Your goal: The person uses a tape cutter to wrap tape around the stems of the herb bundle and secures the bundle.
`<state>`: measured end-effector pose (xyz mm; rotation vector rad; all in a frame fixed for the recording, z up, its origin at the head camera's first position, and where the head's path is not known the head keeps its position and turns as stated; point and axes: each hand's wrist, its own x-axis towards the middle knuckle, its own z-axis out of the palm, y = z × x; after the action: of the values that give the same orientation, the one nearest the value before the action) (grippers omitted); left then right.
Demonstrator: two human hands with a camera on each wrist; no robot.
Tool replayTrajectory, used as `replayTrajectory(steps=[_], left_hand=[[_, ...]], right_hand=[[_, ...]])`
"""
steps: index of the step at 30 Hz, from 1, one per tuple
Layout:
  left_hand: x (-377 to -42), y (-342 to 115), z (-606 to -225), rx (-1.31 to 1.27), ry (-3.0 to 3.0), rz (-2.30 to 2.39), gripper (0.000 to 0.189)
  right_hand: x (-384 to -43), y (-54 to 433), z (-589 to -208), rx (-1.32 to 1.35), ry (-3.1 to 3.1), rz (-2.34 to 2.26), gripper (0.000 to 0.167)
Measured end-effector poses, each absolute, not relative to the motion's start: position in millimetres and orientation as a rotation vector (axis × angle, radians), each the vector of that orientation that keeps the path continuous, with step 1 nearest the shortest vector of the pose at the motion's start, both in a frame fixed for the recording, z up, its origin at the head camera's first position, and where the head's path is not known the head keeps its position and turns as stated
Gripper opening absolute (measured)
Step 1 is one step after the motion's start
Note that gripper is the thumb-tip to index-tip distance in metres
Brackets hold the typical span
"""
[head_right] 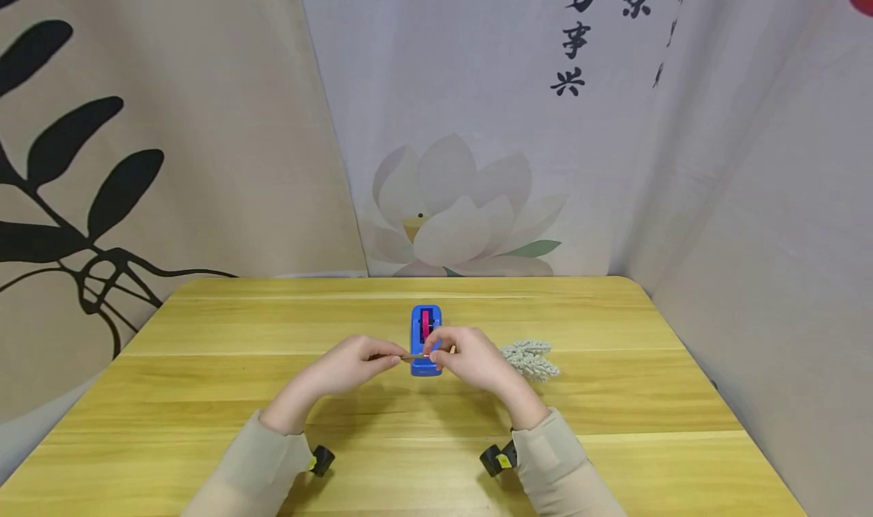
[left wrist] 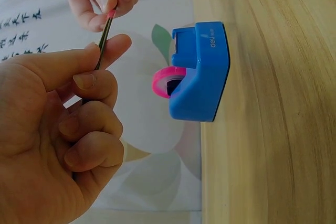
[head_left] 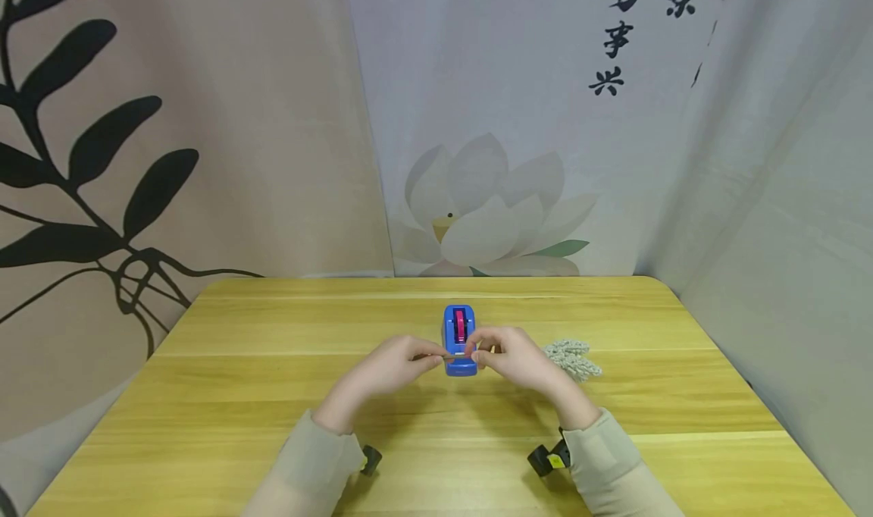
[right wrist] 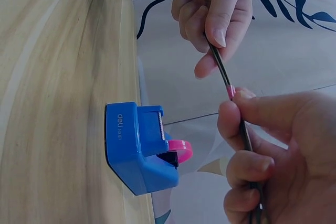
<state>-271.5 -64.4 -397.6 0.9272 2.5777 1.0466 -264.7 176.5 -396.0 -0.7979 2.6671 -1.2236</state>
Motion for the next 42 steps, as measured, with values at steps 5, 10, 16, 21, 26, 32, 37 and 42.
replayTrajectory(steps=[5, 10, 16, 21, 26, 32, 37, 42], left_hand=[[-272, -64, -397, 0.947, 2.581, 1.042, 0.026], [-271, -64, -397, 0.948, 2.581, 1.041, 0.025], [-268, -62, -401, 0.943, 2.567, 1.057, 0.024], [-263, -62, -406, 0.942, 2.551, 1.077, 0.024], [-258, -62, -409, 0.964, 2.566, 1.064, 0.025], [-256, -64, -412, 0.963, 2.582, 1.02, 0.025], [-254, -69, -412, 0.955, 2.578, 1.007, 0.025], [-252, -70, -412, 0.954, 2.57, 0.985, 0.025]], right_hand=[[-265, 176, -394, -0.767, 2.689, -1.21, 0.01], [-264, 176, -395, -0.756, 2.683, -1.174, 0.013], [-262, 178, -394, -0.749, 2.666, -1.125, 0.015], [-262, 184, -390, -0.845, 2.69, -0.982, 0.016], [-260, 194, -385, -0.973, 2.68, -0.831, 0.019], [-260, 204, -391, -0.994, 2.695, -0.733, 0.02], [-261, 218, -395, -0.983, 2.749, -0.725, 0.019], [-261, 228, -397, -0.948, 2.738, -0.759, 0.018]])
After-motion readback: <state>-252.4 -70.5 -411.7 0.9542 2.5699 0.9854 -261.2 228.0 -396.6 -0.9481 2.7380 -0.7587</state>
